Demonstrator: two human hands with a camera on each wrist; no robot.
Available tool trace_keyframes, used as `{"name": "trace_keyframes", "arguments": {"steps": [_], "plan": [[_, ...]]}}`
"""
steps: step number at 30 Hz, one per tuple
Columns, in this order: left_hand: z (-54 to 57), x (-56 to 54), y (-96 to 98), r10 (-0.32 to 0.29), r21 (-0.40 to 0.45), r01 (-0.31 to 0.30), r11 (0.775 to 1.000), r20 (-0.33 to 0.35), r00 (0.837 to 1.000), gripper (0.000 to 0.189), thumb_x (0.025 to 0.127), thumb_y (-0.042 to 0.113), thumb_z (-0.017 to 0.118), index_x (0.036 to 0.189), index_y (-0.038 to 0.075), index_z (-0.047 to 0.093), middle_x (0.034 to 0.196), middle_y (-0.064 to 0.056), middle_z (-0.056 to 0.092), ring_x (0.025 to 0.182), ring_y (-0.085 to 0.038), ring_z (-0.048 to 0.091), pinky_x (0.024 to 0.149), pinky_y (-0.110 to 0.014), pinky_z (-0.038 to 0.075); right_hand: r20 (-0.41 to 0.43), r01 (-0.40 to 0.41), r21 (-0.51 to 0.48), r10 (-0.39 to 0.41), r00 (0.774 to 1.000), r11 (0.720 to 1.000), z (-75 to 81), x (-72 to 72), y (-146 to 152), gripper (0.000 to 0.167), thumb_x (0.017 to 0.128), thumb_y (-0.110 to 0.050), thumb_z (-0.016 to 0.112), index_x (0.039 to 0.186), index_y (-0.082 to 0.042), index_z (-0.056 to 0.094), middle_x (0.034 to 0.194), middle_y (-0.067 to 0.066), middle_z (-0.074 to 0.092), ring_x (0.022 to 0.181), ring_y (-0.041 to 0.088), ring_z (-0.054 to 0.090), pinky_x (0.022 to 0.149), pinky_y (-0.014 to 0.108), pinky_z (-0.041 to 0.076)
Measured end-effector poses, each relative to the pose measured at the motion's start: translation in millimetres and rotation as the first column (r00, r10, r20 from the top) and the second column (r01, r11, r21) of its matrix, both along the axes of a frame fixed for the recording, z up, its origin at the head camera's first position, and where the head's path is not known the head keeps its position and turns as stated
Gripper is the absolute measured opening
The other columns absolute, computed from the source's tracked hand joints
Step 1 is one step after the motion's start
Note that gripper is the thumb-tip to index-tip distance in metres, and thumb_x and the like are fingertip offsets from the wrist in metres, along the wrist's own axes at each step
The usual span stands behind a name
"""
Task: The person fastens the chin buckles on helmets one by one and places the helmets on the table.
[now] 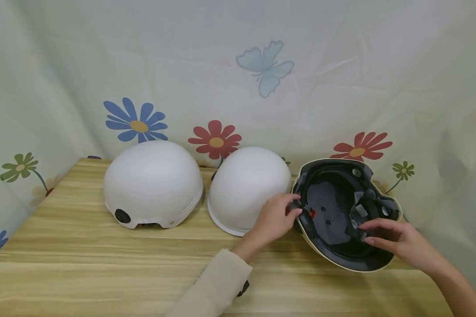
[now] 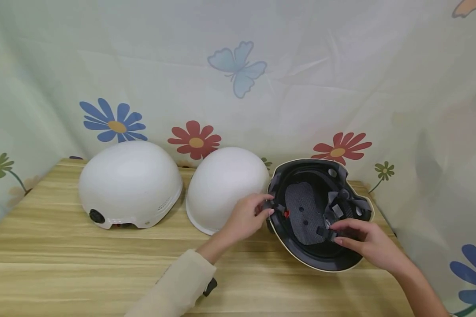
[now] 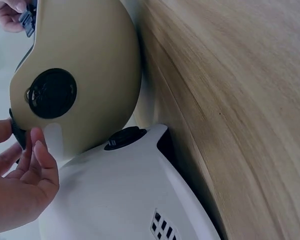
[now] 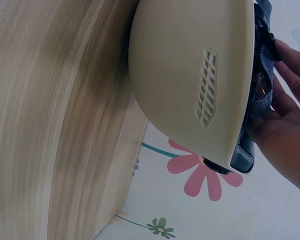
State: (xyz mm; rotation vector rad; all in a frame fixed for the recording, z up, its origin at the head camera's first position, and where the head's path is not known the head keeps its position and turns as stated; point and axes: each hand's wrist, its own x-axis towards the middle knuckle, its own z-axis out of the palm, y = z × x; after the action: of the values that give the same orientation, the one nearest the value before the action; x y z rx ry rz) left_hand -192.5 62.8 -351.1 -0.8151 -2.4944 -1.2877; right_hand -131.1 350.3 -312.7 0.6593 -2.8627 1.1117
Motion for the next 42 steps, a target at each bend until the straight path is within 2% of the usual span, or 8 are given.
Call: {"name": "trace_keyframes", "arguments": {"steps": [4, 9, 15, 20, 28, 32, 37, 42], "plan": [[0.5, -0.1, -0.1, 0.007, -0.025, -0.007, 1.0, 0.013, 1.0, 0.025, 0.087, 0.018, 0.062, 0.109, 0.006, 0.063, 0.088, -0.002, 0.061, 0.073, -0.01, 0.05, 0.067, -0.018, 0.041, 0.007, -0.01, -0.007, 0.01, 1.0, 1.0, 0.8, 0.0, -0.6, 0.023, 0.083, 0.001, 0.064, 0.106, -0.004, 0.063, 0.095, -0.005, 0.063, 0.076, 0.008, 0.061, 0.061, 0.021, 0.05], [-1.0, 0.3, 0.5, -0.008, 0.018, 0.007, 1.0, 0.057, 0.998, 0.021, 0.086, 0.021, 0.064, 0.101, 0.006, 0.064, 0.073, 0.002, 0.051, 0.065, -0.009, 0.046, 0.058, -0.017, 0.037, 0.007, -0.015, -0.013, 0.015, 1.0, 1.0, 0.7, 0.0, -1.6, 0.023, 0.083, 0.0, 0.064, 0.105, -0.004, 0.063, 0.094, -0.005, 0.063, 0.075, 0.009, 0.062, 0.061, 0.021, 0.05], [-3.8, -1.3, 1.9, 0.013, 0.022, -0.014, 1.0, 0.039, 0.999, 0.018, 0.083, 0.019, 0.068, 0.096, 0.007, 0.064, 0.069, 0.002, 0.048, 0.062, -0.008, 0.044, 0.056, -0.016, 0.035, -0.006, -0.026, -0.014, 0.026, 1.0, 1.0, -0.4, -0.9, -2.5, 0.023, 0.082, 0.001, 0.064, 0.105, -0.003, 0.063, 0.093, -0.005, 0.063, 0.075, 0.008, 0.061, 0.062, 0.021, 0.05], [-2.1, -1.0, 0.1, 0.018, -0.053, -0.015, 0.998, 0.055, 0.998, 0.024, 0.083, 0.02, 0.067, 0.104, 0.007, 0.066, 0.069, 0.003, 0.047, 0.063, -0.009, 0.044, 0.056, -0.017, 0.035, -0.011, -0.038, -0.02, 0.038, 0.999, 0.999, -1.0, -2.0, -3.4, 0.024, 0.082, 0.002, 0.064, 0.105, -0.001, 0.063, 0.095, -0.004, 0.062, 0.075, 0.008, 0.061, 0.062, 0.021, 0.05], [-1.3, -1.6, -1.5, -0.028, -0.17, 0.044, 0.984, 0.097, 0.995, 0.029, 0.085, 0.022, 0.066, 0.109, 0.007, 0.065, 0.077, 0.002, 0.052, 0.07, -0.009, 0.044, 0.06, -0.018, 0.037, -0.013, -0.037, -0.04, 0.036, 0.999, 0.999, -2.8, -3.1, -5.0, 0.024, 0.081, 0.005, 0.063, 0.105, 0.0, 0.062, 0.096, -0.003, 0.062, 0.078, 0.007, 0.061, 0.064, 0.02, 0.05], [-3.1, -0.9, -1.1, -0.039, -0.193, 0.055, 0.98, 0.083, 0.996, 0.025, 0.087, 0.021, 0.063, 0.108, 0.008, 0.063, 0.085, -0.001, 0.056, 0.076, -0.012, 0.049, 0.066, -0.02, 0.041, -0.044, -0.039, -0.051, 0.037, 0.998, 0.998, -3.8, -2.8, -4.9, 0.025, 0.081, 0.003, 0.064, 0.106, 0.002, 0.061, 0.096, -0.002, 0.062, 0.079, 0.01, 0.06, 0.064, 0.02, 0.05], [-6.0, 1.5, 0.0, -0.031, -0.189, 0.036, 0.981, 0.03, 0.999, 0.022, 0.089, 0.02, 0.06, 0.108, 0.009, 0.06, 0.096, -0.004, 0.057, 0.086, -0.015, 0.053, 0.075, -0.023, 0.043, -0.071, -0.047, -0.048, 0.044, 0.997, 0.998, -3.9, -2.8, -4.6, 0.026, 0.083, 0.002, 0.063, 0.109, 0.004, 0.058, 0.094, -0.002, 0.061, 0.078, 0.012, 0.058, 0.063, 0.02, 0.049], [-6.0, 1.3, 0.9, -0.032, -0.117, 0.029, 0.993, -0.025, 0.999, 0.022, 0.091, 0.02, 0.058, 0.11, 0.009, 0.058, 0.098, -0.006, 0.054, 0.081, -0.015, 0.051, 0.072, -0.022, 0.042, -0.077, -0.035, -0.031, 0.033, 0.997, 0.999, -0.4, -4.3, -5.9, 0.026, 0.084, 0.004, 0.06, 0.11, 0.005, 0.058, 0.097, -0.004, 0.061, 0.081, 0.009, 0.061, 0.066, 0.019, 0.05]]}}
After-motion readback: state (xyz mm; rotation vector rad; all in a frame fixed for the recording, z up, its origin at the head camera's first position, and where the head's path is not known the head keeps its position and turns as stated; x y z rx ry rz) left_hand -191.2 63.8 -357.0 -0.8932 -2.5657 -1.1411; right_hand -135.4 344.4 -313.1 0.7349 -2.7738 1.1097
